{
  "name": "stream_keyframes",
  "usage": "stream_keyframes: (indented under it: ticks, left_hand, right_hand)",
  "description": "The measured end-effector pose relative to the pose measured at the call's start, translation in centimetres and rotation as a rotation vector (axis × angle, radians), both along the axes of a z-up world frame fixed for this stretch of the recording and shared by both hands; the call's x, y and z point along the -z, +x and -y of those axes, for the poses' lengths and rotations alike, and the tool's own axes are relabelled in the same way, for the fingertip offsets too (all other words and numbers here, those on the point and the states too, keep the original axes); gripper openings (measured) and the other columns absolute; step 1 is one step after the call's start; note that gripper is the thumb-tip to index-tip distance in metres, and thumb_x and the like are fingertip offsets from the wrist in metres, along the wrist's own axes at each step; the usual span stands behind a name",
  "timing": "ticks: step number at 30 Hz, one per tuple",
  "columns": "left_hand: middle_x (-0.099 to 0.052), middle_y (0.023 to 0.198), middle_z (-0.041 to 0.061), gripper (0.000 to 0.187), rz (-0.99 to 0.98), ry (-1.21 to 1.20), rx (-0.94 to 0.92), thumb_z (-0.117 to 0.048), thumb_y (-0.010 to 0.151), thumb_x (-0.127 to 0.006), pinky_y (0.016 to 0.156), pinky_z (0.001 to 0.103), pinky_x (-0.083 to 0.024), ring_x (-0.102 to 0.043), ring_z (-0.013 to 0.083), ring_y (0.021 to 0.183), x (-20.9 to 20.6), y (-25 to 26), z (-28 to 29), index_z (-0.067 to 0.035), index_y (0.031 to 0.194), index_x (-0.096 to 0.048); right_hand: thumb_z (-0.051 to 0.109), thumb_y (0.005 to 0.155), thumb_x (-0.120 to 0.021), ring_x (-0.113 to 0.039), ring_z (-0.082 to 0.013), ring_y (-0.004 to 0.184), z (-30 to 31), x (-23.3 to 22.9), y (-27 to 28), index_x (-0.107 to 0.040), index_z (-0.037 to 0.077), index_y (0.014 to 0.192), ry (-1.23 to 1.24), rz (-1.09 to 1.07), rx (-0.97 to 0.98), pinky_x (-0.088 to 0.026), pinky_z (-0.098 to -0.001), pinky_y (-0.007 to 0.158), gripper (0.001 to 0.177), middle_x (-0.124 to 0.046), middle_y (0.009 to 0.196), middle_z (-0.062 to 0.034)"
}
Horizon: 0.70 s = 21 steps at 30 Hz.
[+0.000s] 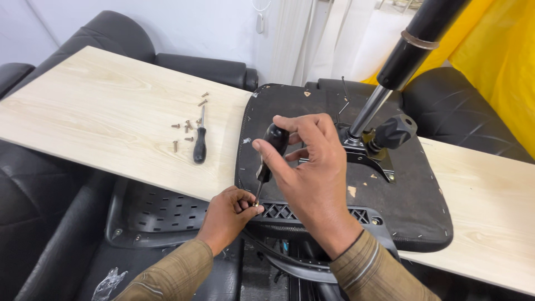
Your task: The person uses a screwdriver to remove screws from a black plastic frame attached to an office chair base. They detach the frame and set it aside, leaving the chair base exposed.
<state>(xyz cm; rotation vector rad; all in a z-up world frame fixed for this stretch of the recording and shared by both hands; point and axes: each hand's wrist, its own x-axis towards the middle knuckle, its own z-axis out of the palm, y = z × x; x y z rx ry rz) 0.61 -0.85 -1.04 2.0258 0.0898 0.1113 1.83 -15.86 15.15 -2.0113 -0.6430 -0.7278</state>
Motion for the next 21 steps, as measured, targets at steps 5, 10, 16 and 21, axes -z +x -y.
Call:
stream_keyframes:
  ticks: [5,10,16,21]
  left_hand:
    - [-0.060,0.077,0.000,0.020,-0.077,0.036,0.048,-0.018,0.079,-0.085,0.064,0.026,-0.049,-0.051,0.0098,0.065,-0.6,0.0,-0.4,-0.005,0.093,-0.079]
    - [-0.060,0.080,-0.001,0.020,-0.085,0.042,0.144,-0.016,0.082,-0.080,0.066,0.026,-0.050,-0.052,0.0100,0.068,-0.6,0.2,-1.2,-0.009,0.101,-0.080]
    - [-0.063,0.079,0.001,0.018,-0.023,-0.017,0.094,-0.014,0.078,-0.083,0.066,0.026,-0.050,-0.054,0.0106,0.068,-0.4,0.3,-0.7,-0.006,0.094,-0.081]
    - [-0.065,0.073,0.005,0.027,-0.109,0.025,0.000,-0.022,0.070,-0.091,0.064,0.028,-0.050,-0.057,0.0111,0.065,-1.1,0.4,0.0,-0.003,0.080,-0.075]
  right_hand:
    - [0.011,0.089,-0.079,-0.073,-0.0113,0.091,0.3,-0.1,0.1,-0.071,0.007,0.120,0.013,-0.030,-0.022,-0.064,-0.0234,0.070,0.032,-0.067,0.100,-0.0046]
    - [0.007,0.091,-0.075,-0.075,-0.0115,0.093,0.0,0.1,-0.2,-0.069,0.006,0.121,0.046,-0.055,-0.056,-0.064,-0.0247,0.075,0.031,-0.070,0.106,-0.0039]
    - [0.012,0.087,-0.084,-0.070,-0.0158,0.096,-0.3,0.1,0.0,-0.075,0.008,0.117,0.009,0.030,0.011,-0.065,-0.0258,0.074,0.031,-0.066,0.109,-0.0092]
    - [0.007,0.092,-0.072,-0.075,-0.0111,0.095,-0.3,0.1,-0.8,-0.070,0.007,0.122,0.049,-0.022,-0.060,-0.064,-0.0247,0.078,0.030,-0.072,0.109,-0.0034]
